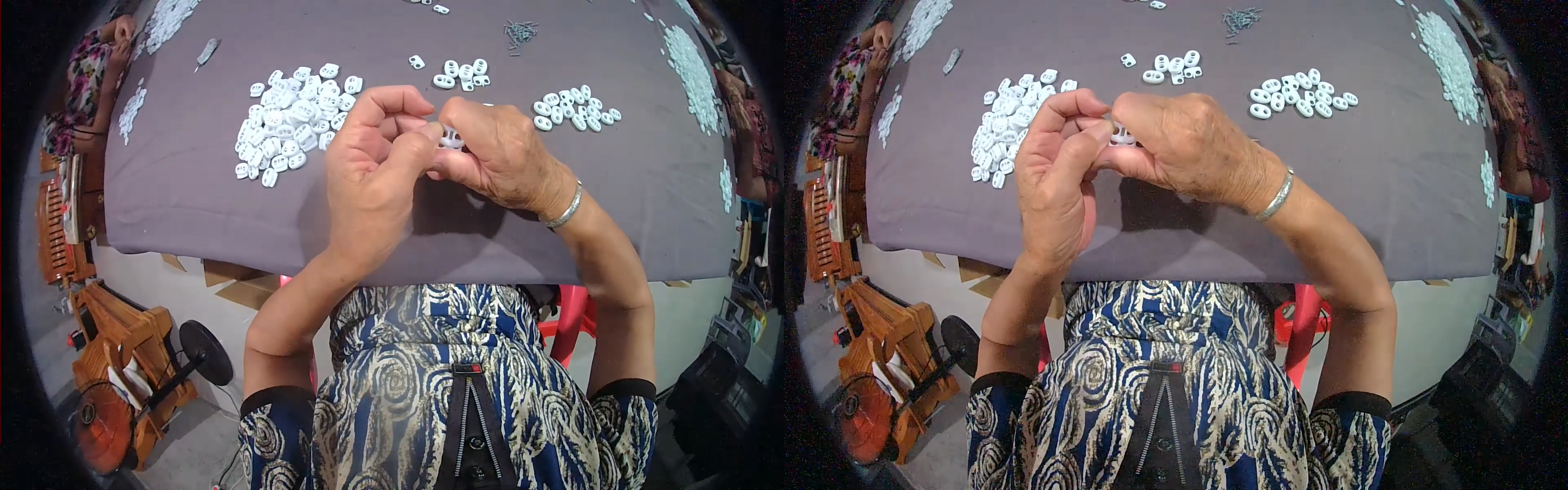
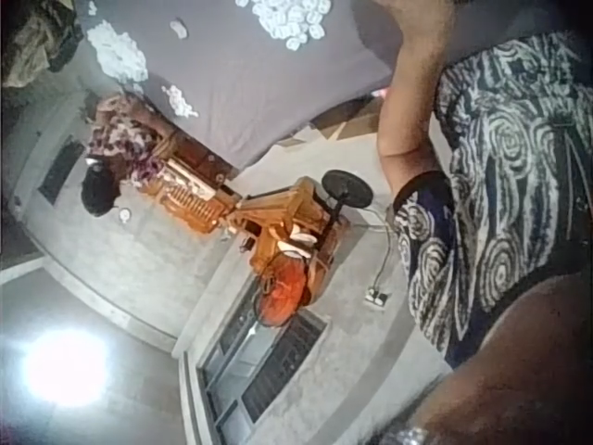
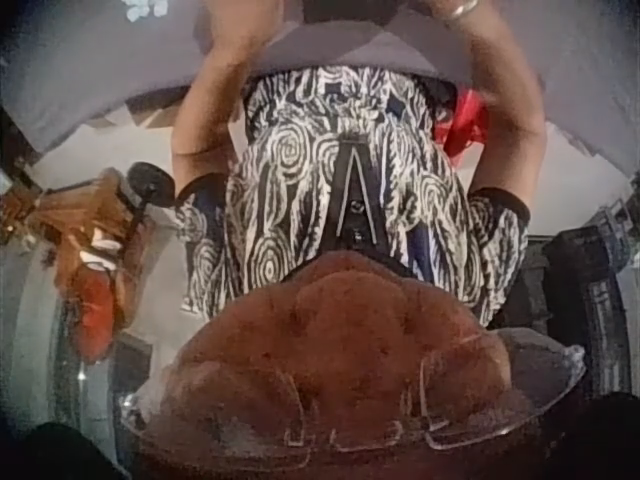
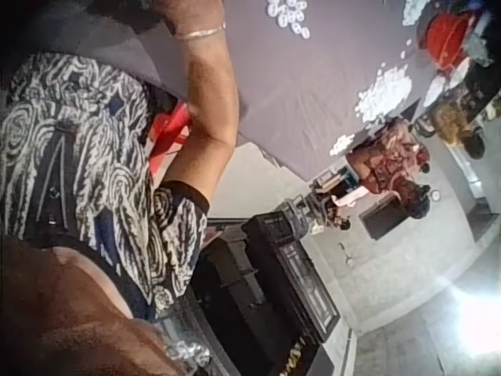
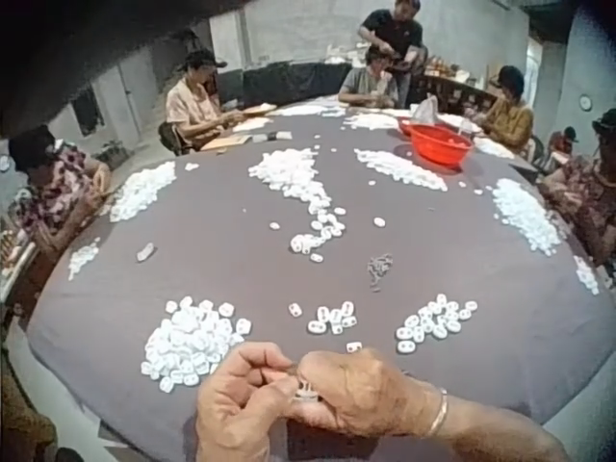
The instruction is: The person assembles plastic cord locks by hand, repeatedly fitting plastic pieces and small pins together and placing the finished pieces on the table.
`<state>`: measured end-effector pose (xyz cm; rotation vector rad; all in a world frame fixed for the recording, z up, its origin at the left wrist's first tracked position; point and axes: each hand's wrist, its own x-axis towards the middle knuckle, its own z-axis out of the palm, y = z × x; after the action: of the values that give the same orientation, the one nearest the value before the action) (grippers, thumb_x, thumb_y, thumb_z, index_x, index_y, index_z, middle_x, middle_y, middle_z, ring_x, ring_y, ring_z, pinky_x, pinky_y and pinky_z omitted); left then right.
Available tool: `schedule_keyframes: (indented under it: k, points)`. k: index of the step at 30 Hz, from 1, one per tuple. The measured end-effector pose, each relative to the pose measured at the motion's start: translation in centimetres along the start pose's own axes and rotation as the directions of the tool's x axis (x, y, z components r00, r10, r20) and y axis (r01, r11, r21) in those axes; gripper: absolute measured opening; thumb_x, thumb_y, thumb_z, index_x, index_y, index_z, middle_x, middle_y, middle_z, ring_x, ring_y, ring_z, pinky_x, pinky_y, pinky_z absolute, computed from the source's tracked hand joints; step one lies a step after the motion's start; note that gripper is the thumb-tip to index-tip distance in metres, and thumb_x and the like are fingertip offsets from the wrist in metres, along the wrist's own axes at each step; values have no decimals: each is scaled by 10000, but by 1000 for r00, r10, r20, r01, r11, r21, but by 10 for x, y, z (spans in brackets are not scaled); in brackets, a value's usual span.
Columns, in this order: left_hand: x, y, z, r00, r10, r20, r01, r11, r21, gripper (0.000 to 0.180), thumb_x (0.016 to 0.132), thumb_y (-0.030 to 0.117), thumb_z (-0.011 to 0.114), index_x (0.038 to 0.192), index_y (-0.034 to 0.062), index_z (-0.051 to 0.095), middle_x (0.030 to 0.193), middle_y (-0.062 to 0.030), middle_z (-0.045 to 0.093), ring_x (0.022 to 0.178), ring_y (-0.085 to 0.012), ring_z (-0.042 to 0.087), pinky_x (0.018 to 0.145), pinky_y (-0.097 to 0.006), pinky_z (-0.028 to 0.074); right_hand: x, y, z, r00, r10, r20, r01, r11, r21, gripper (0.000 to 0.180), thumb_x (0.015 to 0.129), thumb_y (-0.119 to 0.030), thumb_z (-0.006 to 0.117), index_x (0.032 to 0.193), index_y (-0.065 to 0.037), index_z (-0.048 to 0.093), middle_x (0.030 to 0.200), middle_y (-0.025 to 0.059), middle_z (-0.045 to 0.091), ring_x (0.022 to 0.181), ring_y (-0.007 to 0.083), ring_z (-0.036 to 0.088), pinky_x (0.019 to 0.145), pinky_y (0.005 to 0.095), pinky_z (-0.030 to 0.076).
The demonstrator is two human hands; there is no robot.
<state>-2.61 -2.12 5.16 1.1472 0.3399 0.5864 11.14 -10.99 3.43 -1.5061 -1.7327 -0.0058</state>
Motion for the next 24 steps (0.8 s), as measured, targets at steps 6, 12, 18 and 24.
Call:
schedule_keyframes:
  k: [6,12,18,24]
  points:
    - [3,-10,5,989,133,-64,-142,973,-180,296,926,196,442,1125,-20,478,1048,-86,539,978,-141,521,876,-292,417,4,-10,6,998,23,-63,-18,997,82,346,814,-313,679,786,-39,470,652,133,522,583,329,568,499,391,464]
    - [-7,-24,11,962,268,-54,-262,960,99,289,852,177,376,984,-32,526,910,-129,578,833,-180,568,816,-288,449,-14,-19,30,997,47,66,-55,992,112,307,834,-213,624,1043,-1,547,861,175,593,740,357,590,635,397,494]
    - [4,-27,8,969,-33,-244,-14,982,-187,449,994,375,274,894,-2,498,760,-138,569,801,-233,541,821,-345,448,-8,-13,51,993,121,-13,-120,991,59,258,868,-283,574,872,-37,495,694,172,569,629,358,600,529,433,498]
    - [10,-38,1,962,-36,-269,-33,968,-247,406,1001,351,301,874,13,486,764,-116,548,790,-227,531,820,-360,452,-6,-12,50,989,143,43,-145,989,36,240,869,-261,554,904,-35,480,700,181,573,631,368,603,538,440,502]
